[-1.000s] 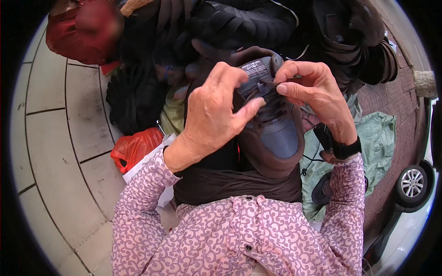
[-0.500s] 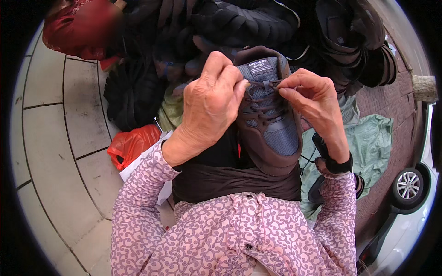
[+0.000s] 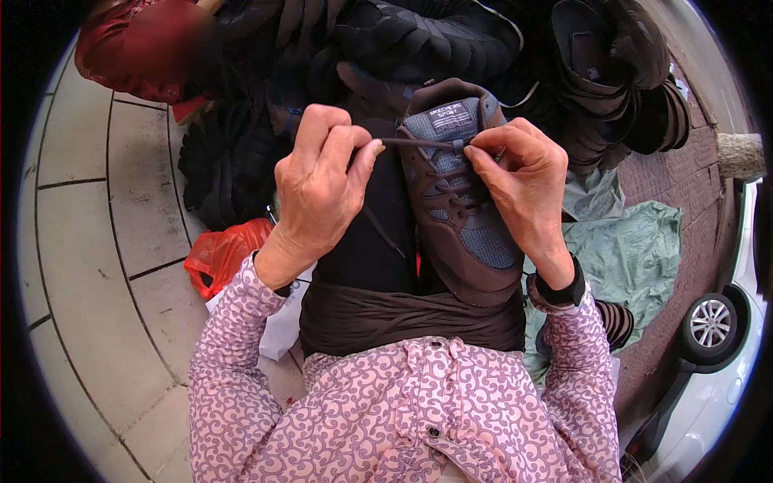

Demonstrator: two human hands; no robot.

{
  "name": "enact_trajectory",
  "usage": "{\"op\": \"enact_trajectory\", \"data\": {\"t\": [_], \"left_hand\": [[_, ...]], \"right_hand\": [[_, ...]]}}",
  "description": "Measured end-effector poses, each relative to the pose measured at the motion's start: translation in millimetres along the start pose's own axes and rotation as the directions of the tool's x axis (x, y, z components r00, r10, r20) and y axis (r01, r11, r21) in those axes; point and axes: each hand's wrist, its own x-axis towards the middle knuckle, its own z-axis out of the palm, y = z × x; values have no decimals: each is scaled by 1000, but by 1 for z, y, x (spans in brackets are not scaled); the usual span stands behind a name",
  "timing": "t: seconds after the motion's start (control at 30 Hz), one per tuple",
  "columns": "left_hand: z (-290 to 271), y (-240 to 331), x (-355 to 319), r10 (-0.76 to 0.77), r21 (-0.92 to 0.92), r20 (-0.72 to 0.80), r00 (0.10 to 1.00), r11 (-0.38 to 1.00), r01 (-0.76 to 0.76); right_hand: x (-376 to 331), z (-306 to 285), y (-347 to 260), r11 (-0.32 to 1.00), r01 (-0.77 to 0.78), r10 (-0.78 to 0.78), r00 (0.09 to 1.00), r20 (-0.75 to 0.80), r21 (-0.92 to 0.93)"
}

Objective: Lacing a series of shoes as part of a manufacturing or assembly process.

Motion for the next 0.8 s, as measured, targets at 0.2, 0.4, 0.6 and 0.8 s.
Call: {"op": "enact_trajectory", "data": {"t": [0.2,0.4,0.6,0.8], "left_hand": [[-38,37,-21,132,-93,22,991,987,-130],[-35,47,-30,34,-239,534,845,965,112],[-8,36,-4,-137,-250,211,968,950,189],[22,31,15,-70,-206,216,974,972,115]], "right_hand": [[-1,-15,-1,829,-326,343,938,46,455],[13,-14,22,981,-64,40,991,130,181],[17,-11,21,993,18,-33,991,128,113],[16,-16,9,992,124,-121,987,105,-21]]}}
